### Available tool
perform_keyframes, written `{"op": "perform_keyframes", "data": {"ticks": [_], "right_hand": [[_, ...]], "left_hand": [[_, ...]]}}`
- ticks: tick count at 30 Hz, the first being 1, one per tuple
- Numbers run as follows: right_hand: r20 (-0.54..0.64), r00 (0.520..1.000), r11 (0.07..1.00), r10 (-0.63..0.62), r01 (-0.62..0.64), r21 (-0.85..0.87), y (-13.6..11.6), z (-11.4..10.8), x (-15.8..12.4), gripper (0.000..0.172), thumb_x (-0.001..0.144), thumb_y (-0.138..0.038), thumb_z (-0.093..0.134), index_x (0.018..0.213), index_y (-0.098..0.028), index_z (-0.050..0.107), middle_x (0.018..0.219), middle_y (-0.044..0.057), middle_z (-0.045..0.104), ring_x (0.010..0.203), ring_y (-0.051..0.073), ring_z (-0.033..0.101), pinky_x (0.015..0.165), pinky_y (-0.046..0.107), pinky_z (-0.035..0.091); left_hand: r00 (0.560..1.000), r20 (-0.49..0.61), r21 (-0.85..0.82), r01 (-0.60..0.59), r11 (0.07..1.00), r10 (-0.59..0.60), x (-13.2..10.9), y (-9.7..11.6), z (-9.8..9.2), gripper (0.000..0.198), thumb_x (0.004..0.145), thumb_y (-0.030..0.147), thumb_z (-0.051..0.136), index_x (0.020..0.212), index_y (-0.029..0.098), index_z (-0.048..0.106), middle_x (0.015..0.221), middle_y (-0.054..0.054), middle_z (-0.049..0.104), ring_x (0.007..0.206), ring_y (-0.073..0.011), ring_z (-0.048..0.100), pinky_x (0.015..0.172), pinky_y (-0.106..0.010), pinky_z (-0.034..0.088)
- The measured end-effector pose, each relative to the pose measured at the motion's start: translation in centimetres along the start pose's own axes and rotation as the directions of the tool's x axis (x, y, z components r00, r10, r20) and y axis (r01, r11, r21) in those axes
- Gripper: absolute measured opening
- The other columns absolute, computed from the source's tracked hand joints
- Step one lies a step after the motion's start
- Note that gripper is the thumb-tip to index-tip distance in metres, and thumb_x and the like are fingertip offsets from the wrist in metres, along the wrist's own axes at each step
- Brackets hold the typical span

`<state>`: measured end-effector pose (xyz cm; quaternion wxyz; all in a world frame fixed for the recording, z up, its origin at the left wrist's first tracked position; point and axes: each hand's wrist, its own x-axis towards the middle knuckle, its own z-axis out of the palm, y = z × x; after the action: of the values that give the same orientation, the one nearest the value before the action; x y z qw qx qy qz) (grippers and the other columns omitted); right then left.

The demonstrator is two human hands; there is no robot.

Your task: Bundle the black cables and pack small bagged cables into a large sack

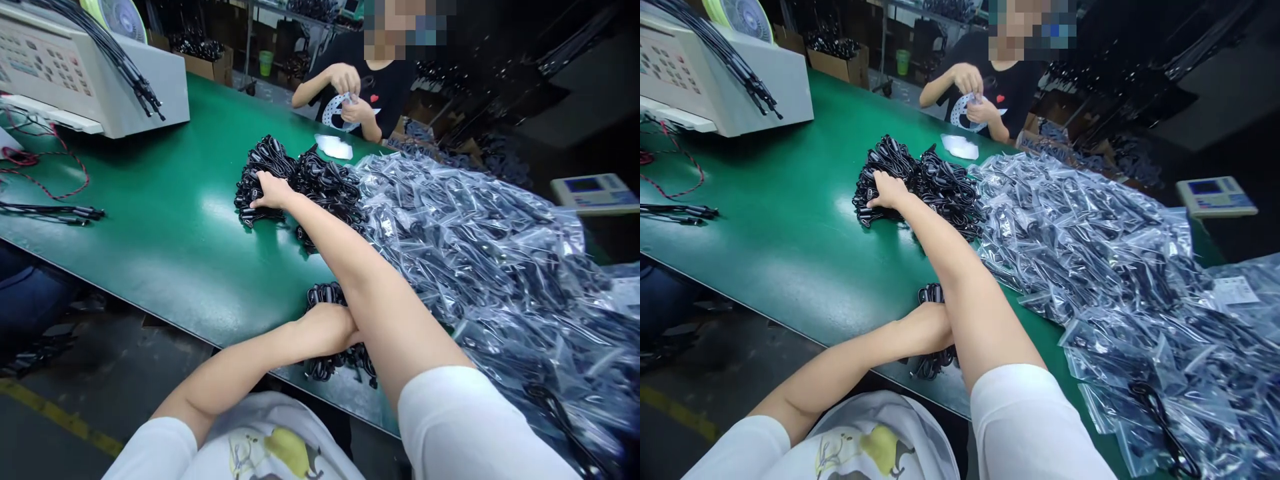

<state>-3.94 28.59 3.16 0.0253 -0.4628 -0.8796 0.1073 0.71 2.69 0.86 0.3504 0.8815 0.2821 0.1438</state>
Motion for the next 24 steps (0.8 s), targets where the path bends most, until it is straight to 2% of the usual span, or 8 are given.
{"op": "perform_keyframes", "data": {"ticks": [5, 8, 11, 14, 16, 19, 21, 24], "right_hand": [[-0.027, 0.998, 0.998, -0.049, 0.048, -0.031, -0.3, -0.1, -2.6, 0.100, 0.075, -0.032, 0.085, 0.154, -0.006, 0.030, 0.157, 0.026, 0.040, 0.144, 0.038, 0.040, 0.121, 0.052, 0.024], [-0.128, 0.989, 0.996, -0.070, 0.077, 0.051, -0.1, -1.7, -6.8, 0.087, 0.077, -0.017, 0.079, 0.152, -0.005, 0.036, 0.159, 0.023, 0.039, 0.146, 0.034, 0.039, 0.121, 0.045, 0.028], [-0.222, 0.975, 0.969, -0.018, 0.071, 0.235, 1.9, -3.3, -14.4, 0.052, 0.081, -0.016, 0.070, 0.132, -0.010, 0.060, 0.137, 0.015, 0.063, 0.125, 0.027, 0.059, 0.108, 0.039, 0.043], [-0.219, 0.947, 0.889, 0.233, -0.116, 0.443, 4.7, -3.5, -24.7, 0.016, 0.086, -0.025, 0.063, 0.099, -0.017, 0.069, 0.093, 0.004, 0.074, 0.084, 0.021, 0.068, 0.084, 0.035, 0.051], [-0.177, 0.880, 0.799, 0.441, -0.295, 0.524, 5.8, -2.6, -31.7, 0.017, 0.089, -0.033, 0.058, 0.086, -0.019, 0.065, 0.073, 0.000, 0.067, 0.068, 0.018, 0.063, 0.073, 0.032, 0.048], [-0.078, 0.773, 0.655, 0.630, -0.474, 0.588, 5.5, -0.1, -39.2, 0.025, 0.091, -0.043, 0.054, 0.083, -0.020, 0.062, 0.071, -0.001, 0.062, 0.067, 0.017, 0.060, 0.071, 0.031, 0.044], [-0.049, 0.759, 0.615, 0.649, -0.486, 0.621, 4.4, 1.3, -41.1, 0.027, 0.090, -0.047, 0.056, 0.089, -0.020, 0.062, 0.081, 0.001, 0.064, 0.074, 0.017, 0.059, 0.073, 0.031, 0.044], [-0.087, 0.793, 0.663, 0.603, -0.438, 0.608, 2.9, 2.1, -40.5, 0.039, 0.086, -0.052, 0.062, 0.107, -0.019, 0.061, 0.095, 0.004, 0.065, 0.080, 0.018, 0.058, 0.075, 0.032, 0.045]], "left_hand": [[0.998, 0.041, -0.018, 0.048, 0.999, -0.047, 0.0, 0.7, -1.1, 0.023, 0.099, 0.032, 0.050, 0.110, 0.017, 0.065, 0.117, -0.014, 0.075, 0.107, -0.0312, 0.073, 0.085, -0.040, 0.059], [0.995, 0.043, -0.038, 0.092, 0.995, -0.090, 0.0, 0.9, -1.6, 0.022, 0.098, 0.035, 0.055, 0.112, 0.020, 0.061, 0.113, -0.010, 0.076, 0.105, -0.0281, 0.073, 0.086, -0.038, 0.057], [0.995, 0.040, -0.067, 0.094, 0.993, -0.092, -0.2, 1.0, -1.9, 0.016, 0.097, 0.032, 0.056, 0.108, 0.021, 0.063, 0.103, -0.006, 0.077, 0.098, -0.0245, 0.073, 0.084, -0.033, 0.054], [0.992, -0.007, -0.176, 0.122, 0.977, -0.125, -0.6, 0.9, -2.1, 0.010, 0.095, 0.025, 0.055, 0.097, 0.021, 0.064, 0.093, -0.003, 0.077, 0.085, -0.0196, 0.073, 0.077, -0.028, 0.052], [0.984, -0.038, -0.299, 0.156, 0.941, -0.175, -0.6, 0.8, -2.3, 0.012, 0.094, 0.023, 0.051, 0.092, 0.021, 0.063, 0.083, 0.000, 0.075, 0.068, -0.0144, 0.069, 0.067, -0.024, 0.050], [0.969, -0.093, -0.409, 0.173, 0.896, -0.230, -0.4, 0.8, -2.4, 0.015, 0.094, 0.030, 0.052, 0.089, 0.020, 0.062, 0.077, 0.002, 0.072, 0.052, -0.0092, 0.060, 0.055, -0.021, 0.045], [0.953, -0.152, -0.433, 0.176, 0.884, -0.264, -0.2, 0.9, -2.4, 0.016, 0.093, 0.032, 0.054, 0.092, 0.020, 0.063, 0.078, 0.001, 0.071, 0.051, -0.0081, 0.057, 0.052, -0.020, 0.044], [0.916, -0.243, -0.472, 0.176, 0.864, -0.320, 0.2, 1.2, -2.2, 0.017, 0.092, 0.033, 0.056, 0.096, 0.018, 0.064, 0.077, 0.000, 0.069, 0.053, -0.0081, 0.057, 0.050, -0.019, 0.044]]}}
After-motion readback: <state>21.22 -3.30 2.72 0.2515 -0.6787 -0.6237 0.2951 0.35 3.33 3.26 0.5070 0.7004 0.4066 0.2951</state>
